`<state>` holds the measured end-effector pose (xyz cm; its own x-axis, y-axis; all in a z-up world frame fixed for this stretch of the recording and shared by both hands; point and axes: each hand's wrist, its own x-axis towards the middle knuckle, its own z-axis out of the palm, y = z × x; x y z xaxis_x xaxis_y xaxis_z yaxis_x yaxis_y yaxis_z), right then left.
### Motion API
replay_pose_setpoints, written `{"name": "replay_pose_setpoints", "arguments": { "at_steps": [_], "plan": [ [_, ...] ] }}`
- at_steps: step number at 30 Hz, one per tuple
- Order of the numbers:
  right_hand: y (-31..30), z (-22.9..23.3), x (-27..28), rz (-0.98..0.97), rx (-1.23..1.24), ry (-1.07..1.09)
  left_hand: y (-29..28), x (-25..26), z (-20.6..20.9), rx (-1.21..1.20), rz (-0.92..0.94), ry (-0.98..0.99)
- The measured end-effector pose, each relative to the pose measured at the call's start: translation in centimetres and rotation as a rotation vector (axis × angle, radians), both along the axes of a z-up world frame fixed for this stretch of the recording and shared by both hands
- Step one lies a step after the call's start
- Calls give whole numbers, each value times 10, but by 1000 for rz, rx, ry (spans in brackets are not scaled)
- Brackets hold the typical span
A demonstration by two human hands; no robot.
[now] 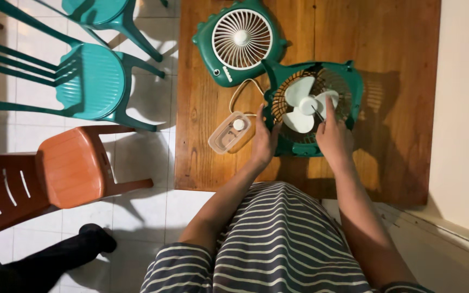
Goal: The person assembles a small green electric fan on a wooden table. They place the fan blades onto the motor shaft, secure them with a nut, and then attach the front grill, aligning it with the housing.
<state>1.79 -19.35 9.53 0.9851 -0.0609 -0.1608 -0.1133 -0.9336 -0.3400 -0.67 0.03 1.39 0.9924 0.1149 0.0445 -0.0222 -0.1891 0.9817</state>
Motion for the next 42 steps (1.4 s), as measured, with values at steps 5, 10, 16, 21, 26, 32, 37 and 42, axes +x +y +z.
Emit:
{"name": "replay_pose_setpoints", "arguments": {
  "at_steps": [5, 10, 16, 21, 26, 32, 37, 42],
  "plan": [
    [-1, -9, -9, -19, -47, 66, 3, 0, 10, -27, -15, 179],
    [-8, -19, -15, -96, 61, 60, 1, -1, 15, -71, -7, 248],
    [-1, -18, -16, -76, 337, 252, -1, -1, 7, 47, 5, 36],
    [-6, -8, -22, -139, 217, 82, -4, -2, 8, -66, 16, 270],
    [-25, -5, -13, -119, 216, -75, -9, 3, 10, -73, 50, 155],
    [-48, -7, 14, 6, 204, -383, -27, 36, -7, 59, 14, -111],
    [-67, 2, 48, 81, -182, -329, -44, 65, -11, 47, -35, -83],
    [-83, 1, 60, 48, -227, -208, -59, 76, -5, 7, -39, -113]
  ]
}}
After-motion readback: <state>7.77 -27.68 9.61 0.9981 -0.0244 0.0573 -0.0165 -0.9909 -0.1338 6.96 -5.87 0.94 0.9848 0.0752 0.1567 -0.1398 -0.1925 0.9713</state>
